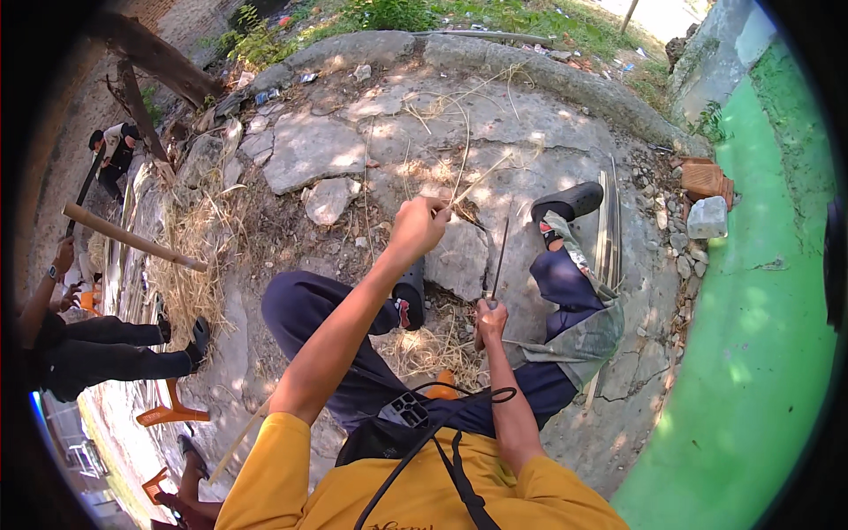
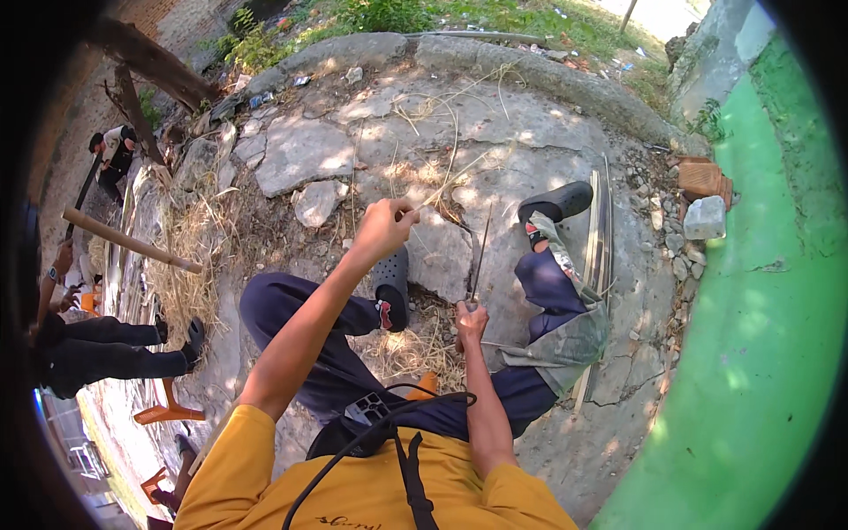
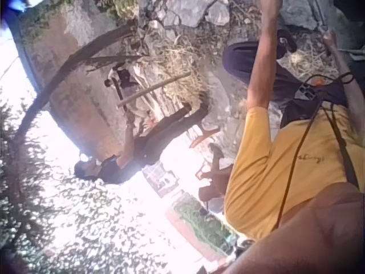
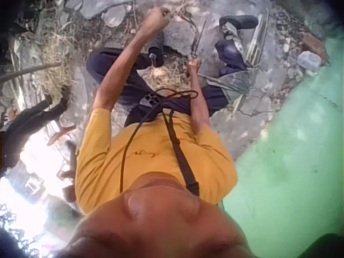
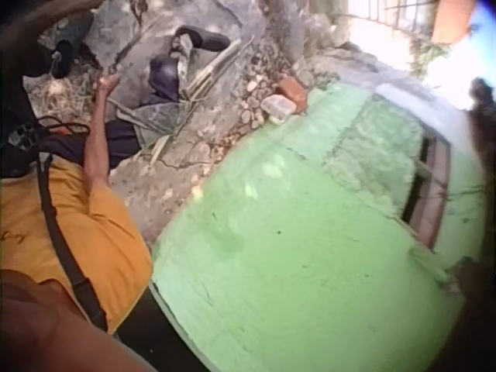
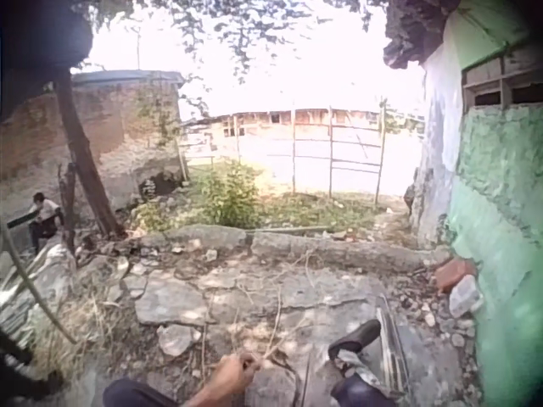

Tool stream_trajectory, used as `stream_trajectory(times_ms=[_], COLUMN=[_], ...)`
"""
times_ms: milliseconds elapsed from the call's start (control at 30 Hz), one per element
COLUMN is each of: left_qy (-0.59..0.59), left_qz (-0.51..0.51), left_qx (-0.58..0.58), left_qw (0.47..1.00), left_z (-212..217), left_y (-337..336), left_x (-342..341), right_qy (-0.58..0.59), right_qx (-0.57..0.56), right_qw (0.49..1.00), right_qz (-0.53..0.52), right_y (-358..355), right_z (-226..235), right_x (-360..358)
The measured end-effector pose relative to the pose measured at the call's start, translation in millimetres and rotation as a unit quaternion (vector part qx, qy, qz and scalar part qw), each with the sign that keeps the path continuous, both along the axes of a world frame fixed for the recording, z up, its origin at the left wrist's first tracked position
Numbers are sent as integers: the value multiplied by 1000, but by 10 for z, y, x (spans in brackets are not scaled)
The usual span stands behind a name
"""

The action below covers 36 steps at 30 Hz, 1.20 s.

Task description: The person uses a large blade to strip the outer layer from long bamboo stalks, performing multiple passes along the length of the stalks to shave off thin strips.

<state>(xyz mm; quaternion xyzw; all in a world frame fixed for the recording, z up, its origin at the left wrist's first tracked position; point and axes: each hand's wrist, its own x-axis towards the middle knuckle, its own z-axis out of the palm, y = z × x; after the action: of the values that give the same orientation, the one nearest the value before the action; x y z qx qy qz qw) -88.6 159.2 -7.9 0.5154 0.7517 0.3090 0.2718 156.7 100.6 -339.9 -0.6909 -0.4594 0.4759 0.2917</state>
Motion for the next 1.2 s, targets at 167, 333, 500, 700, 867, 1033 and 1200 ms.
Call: stream_trajectory(times_ms=[167, 333, 500, 700, 867, 1033, 1200], left_qy=[-324, -362, -342, -167, -186, -157, -123], left_qz=[97, 157, 175, 163, 140, 137, 104], left_qx=[-197, -223, -237, -232, -265, -271, -266], left_qw=[920, 892, 892, 944, 936, 940, 950], left_z=[-1245, -2106, -2692, -3022, -3020, -2841, -2764], left_y=[-75, -363, -582, -619, -553, -461, -389], left_x=[-51, 71, 252, 368, 364, 460, 398], right_qy=[136, 27, -22, -61, -56, -41, -57], right_qx=[5, 63, 5, -54, -66, -81, -60], right_qw=[990, 972, 932, 886, 886, 888, 897], right_qz=[41, 227, 362, 457, 456, 451, 435], right_y=[94, 369, 709, 865, 848, 875, 892], right_z=[479, 724, 601, 445, 384, 456, 464], right_x=[-275, -376, -470, -631, -588, -515, -573])
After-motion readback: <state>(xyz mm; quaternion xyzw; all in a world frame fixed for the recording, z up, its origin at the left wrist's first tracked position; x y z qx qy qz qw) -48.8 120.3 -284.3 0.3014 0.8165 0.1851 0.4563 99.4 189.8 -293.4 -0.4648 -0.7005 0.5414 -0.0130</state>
